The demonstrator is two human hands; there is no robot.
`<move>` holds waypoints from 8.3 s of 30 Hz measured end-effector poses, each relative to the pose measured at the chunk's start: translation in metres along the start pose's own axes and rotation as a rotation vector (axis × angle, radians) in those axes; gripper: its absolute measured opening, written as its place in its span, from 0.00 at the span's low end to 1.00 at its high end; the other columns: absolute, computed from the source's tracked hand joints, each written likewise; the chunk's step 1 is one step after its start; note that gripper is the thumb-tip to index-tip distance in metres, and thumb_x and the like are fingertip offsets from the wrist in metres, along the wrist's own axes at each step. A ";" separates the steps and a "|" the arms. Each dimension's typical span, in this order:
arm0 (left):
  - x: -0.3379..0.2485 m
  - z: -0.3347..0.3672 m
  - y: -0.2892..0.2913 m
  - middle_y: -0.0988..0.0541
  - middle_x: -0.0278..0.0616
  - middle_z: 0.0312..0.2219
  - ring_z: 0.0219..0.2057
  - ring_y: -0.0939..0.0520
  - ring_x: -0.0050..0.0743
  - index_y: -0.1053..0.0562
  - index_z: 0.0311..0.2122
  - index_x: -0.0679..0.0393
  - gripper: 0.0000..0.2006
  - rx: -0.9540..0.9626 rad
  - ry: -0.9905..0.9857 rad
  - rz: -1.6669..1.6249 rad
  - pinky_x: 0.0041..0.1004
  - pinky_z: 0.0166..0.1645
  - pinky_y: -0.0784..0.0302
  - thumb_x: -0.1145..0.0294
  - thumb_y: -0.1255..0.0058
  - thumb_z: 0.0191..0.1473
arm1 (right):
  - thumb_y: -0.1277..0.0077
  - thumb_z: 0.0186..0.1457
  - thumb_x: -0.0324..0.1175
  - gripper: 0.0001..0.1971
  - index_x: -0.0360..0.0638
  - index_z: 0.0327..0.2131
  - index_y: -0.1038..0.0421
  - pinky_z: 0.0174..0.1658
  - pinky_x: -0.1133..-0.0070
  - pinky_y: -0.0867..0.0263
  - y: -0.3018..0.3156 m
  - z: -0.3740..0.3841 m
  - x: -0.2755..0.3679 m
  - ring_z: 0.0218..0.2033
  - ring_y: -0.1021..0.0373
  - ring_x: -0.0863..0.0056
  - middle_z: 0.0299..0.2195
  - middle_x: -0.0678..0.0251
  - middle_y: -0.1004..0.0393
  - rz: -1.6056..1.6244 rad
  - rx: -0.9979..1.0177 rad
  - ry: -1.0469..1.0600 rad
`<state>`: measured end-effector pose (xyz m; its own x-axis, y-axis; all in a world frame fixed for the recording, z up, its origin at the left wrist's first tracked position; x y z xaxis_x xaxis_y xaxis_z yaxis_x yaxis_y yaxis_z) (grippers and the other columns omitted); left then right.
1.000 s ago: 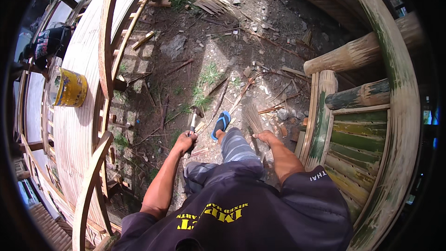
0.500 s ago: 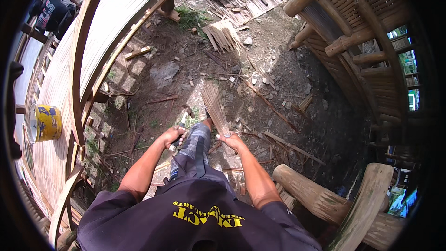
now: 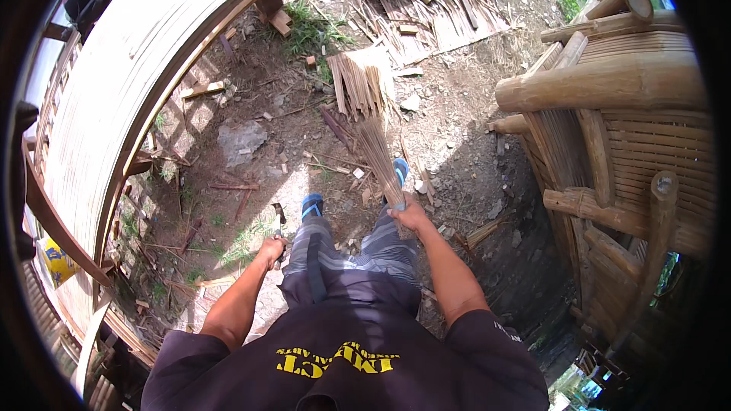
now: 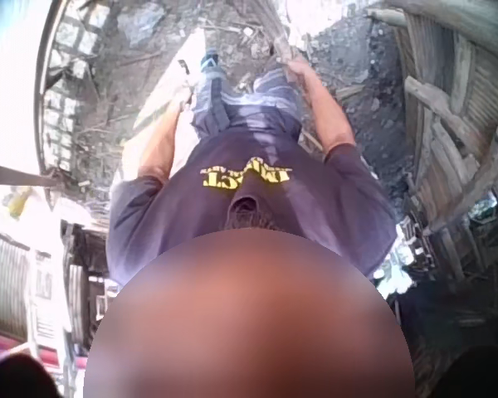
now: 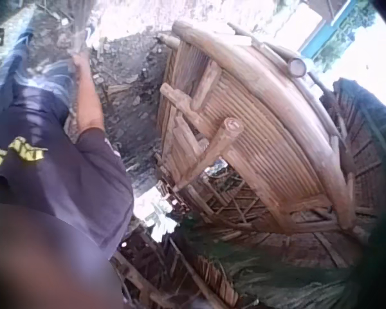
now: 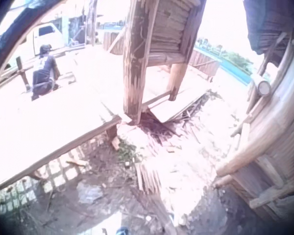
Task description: The person sits on a bamboo floor and uses a hammer and a handmade broom to sweep debris. They then stand, walk outside, and continue sweeping the ground and a wooden ladder before gathering wood scraps by hand.
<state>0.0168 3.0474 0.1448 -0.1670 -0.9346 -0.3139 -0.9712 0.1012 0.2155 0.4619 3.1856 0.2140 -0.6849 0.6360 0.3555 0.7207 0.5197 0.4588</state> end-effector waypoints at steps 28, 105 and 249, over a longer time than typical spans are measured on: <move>-0.133 0.068 -0.500 0.28 0.32 0.22 0.19 0.26 0.21 0.31 0.44 0.57 0.10 -0.197 0.409 -1.269 0.26 0.24 0.30 0.65 0.48 0.64 | 0.37 0.48 0.50 0.48 0.31 0.65 0.48 0.53 0.66 0.30 -0.007 0.563 0.129 0.50 0.26 0.46 0.50 0.39 0.25 -0.598 0.143 0.538; 0.172 -0.111 -0.626 0.25 0.31 0.47 0.43 0.24 0.20 0.31 0.58 0.55 0.18 -0.822 0.621 -2.002 0.25 0.45 0.28 0.63 0.50 0.66 | 0.40 0.54 0.43 0.27 0.36 0.52 0.34 0.35 0.61 0.24 -0.238 0.199 -0.154 0.33 0.23 0.61 0.39 0.56 0.23 -0.362 0.655 -0.228; 0.129 0.069 -0.248 0.17 0.44 0.38 0.39 0.16 0.49 0.23 0.42 0.54 0.11 -0.805 0.317 -1.432 0.43 0.45 0.21 0.63 0.46 0.55 | 0.37 0.54 0.42 0.43 0.32 0.67 0.47 0.41 0.77 0.28 -0.613 -0.020 0.061 0.36 0.26 0.73 0.40 0.54 0.22 -1.313 1.075 0.876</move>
<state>0.2244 2.9257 -0.0130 0.8539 -0.1493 -0.4985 0.0462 -0.9324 0.3584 -0.0239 2.8948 -0.0292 -0.3822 -0.6422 0.6645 -0.7059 0.6670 0.2385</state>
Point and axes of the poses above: each hand's wrist, its own z-axis towards the middle knuckle, its own y-axis out of the back of the hand, x = y × z, the point moved 4 cm from there along z, towards the middle knuckle
